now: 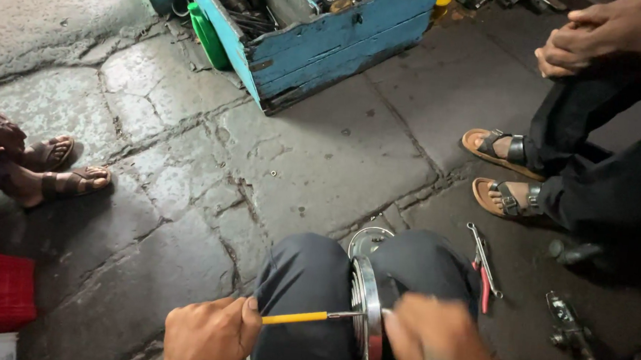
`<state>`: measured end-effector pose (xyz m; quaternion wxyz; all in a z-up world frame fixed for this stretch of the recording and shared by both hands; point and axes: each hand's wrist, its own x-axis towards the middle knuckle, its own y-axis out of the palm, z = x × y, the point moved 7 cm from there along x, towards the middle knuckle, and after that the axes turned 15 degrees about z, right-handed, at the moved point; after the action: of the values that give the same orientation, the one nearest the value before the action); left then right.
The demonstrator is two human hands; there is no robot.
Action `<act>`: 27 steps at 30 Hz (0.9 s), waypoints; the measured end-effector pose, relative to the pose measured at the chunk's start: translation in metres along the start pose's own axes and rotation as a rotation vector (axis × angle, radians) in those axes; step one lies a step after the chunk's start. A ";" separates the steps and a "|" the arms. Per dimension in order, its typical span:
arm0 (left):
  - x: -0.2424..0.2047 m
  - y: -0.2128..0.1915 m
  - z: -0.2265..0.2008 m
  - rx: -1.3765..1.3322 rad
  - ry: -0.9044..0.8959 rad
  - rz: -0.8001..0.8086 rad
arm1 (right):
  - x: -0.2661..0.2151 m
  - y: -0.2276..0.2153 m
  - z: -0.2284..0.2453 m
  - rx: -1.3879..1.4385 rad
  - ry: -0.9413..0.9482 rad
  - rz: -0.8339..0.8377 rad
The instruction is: Assembling or repairing a metal fan grill using a screwdriver and a wrench.
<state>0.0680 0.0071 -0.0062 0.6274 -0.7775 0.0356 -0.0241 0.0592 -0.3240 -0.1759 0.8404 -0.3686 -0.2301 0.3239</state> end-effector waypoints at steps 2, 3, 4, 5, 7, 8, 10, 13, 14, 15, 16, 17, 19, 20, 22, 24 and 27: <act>0.002 0.000 -0.001 -0.011 0.012 -0.001 | 0.013 -0.027 0.048 -0.344 -0.130 -0.240; 0.002 0.001 -0.002 -0.019 0.029 0.000 | 0.010 -0.039 0.077 -0.514 -0.197 -0.360; 0.002 0.002 -0.002 -0.022 0.027 0.000 | 0.015 -0.053 0.093 -0.514 -0.198 -0.357; 0.001 0.003 -0.003 -0.026 0.036 -0.013 | 0.022 -0.065 0.108 -0.557 -0.188 -0.344; -0.004 -0.002 -0.003 -0.026 0.047 -0.021 | 0.027 -0.082 0.128 -0.593 -0.172 -0.334; -0.003 -0.007 -0.004 -0.011 0.032 -0.047 | 0.028 -0.090 0.126 -0.566 -0.150 -0.299; -0.002 -0.012 -0.006 0.007 0.019 -0.075 | 0.027 -0.103 0.115 -0.539 -0.128 -0.268; -0.006 -0.010 -0.007 0.011 0.024 -0.060 | 0.041 -0.124 0.077 -0.196 0.074 -0.138; -0.005 -0.009 -0.007 0.015 0.021 -0.055 | 0.055 -0.130 0.057 0.137 0.291 -0.033; -0.004 -0.009 -0.007 0.019 0.018 -0.050 | 0.065 -0.130 0.041 0.472 0.503 0.071; -0.006 -0.008 -0.008 0.020 0.023 -0.048 | 0.080 -0.141 0.044 0.474 0.505 0.066; -0.008 -0.009 -0.008 0.026 0.027 -0.076 | 0.091 -0.136 0.042 0.694 0.636 0.179; -0.005 -0.012 -0.008 0.036 0.033 -0.114 | 0.115 -0.139 0.042 0.912 0.753 0.288; -0.007 -0.014 -0.009 0.041 0.045 -0.123 | 0.124 -0.138 0.045 0.971 0.780 0.356; -0.010 -0.015 -0.009 0.049 0.053 -0.128 | 0.141 -0.136 0.048 1.032 0.805 0.431; -0.011 -0.015 -0.009 0.073 0.039 -0.115 | 0.148 -0.129 0.046 1.059 0.905 0.557; -0.010 -0.017 -0.010 0.078 0.041 -0.140 | 0.150 -0.120 0.054 1.055 0.967 0.674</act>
<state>0.0573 0.0020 0.0129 0.6529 -0.7526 -0.0069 -0.0855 0.1732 -0.2538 -0.0278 0.7676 -0.0711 0.4689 0.4311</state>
